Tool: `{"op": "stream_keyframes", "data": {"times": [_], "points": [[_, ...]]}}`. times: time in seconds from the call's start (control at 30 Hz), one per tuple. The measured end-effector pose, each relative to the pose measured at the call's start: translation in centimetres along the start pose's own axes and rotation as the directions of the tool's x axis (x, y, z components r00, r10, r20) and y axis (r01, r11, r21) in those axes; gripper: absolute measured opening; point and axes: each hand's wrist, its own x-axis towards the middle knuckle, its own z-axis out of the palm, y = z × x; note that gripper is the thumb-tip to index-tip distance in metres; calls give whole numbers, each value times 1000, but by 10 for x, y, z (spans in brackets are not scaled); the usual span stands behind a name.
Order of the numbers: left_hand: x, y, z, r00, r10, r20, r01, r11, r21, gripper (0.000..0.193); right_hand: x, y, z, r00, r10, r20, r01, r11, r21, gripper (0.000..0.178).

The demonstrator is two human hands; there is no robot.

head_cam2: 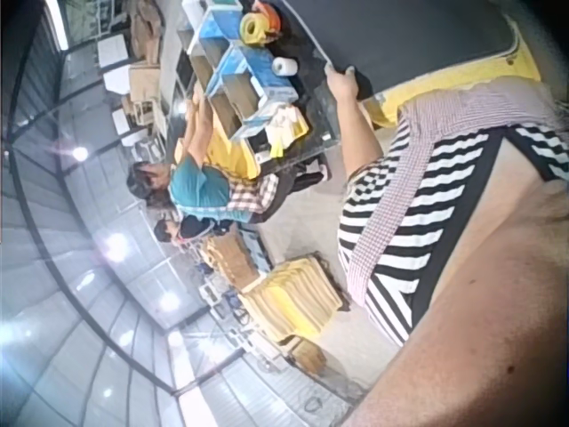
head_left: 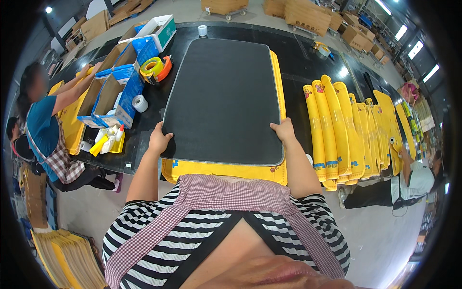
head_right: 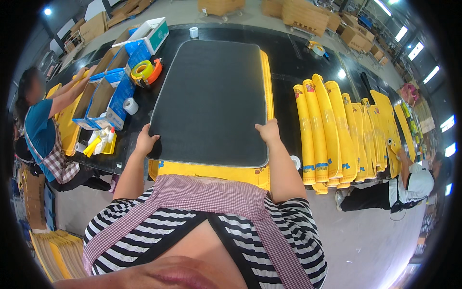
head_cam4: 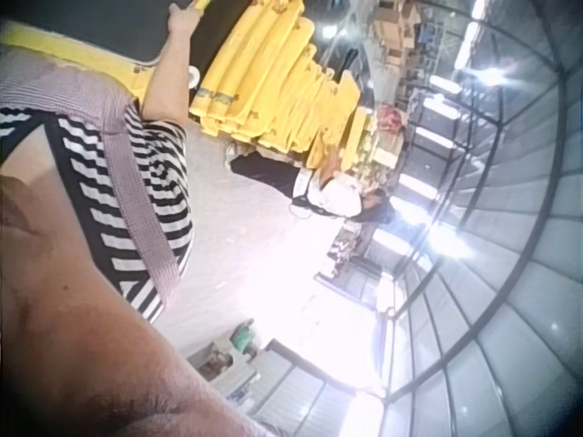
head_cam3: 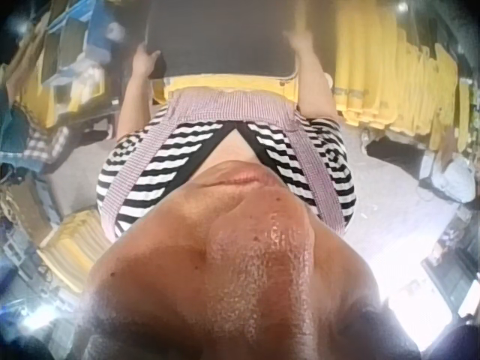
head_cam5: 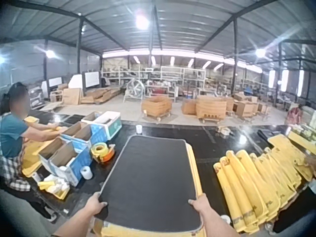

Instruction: The person folds a yellow mat with a black center, rolls it tightly, and secures it with clear tape. They repeat this process for multiple mats, stacking the finished rolls on the table.

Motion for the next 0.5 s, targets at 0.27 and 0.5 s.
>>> {"op": "stream_keyframes", "data": {"times": [0.27, 0.5], "points": [[-24, -12, 10, 991, 133, -22, -134, 989, -57, 75, -39, 10, -25, 921, -389, 34, 386, 896, -217, 55], [-52, -3, -4, 995, 44, 87, -38, 997, -68, 74, -77, 27, -30, 961, -271, 52, 276, 950, -148, 48]]}}
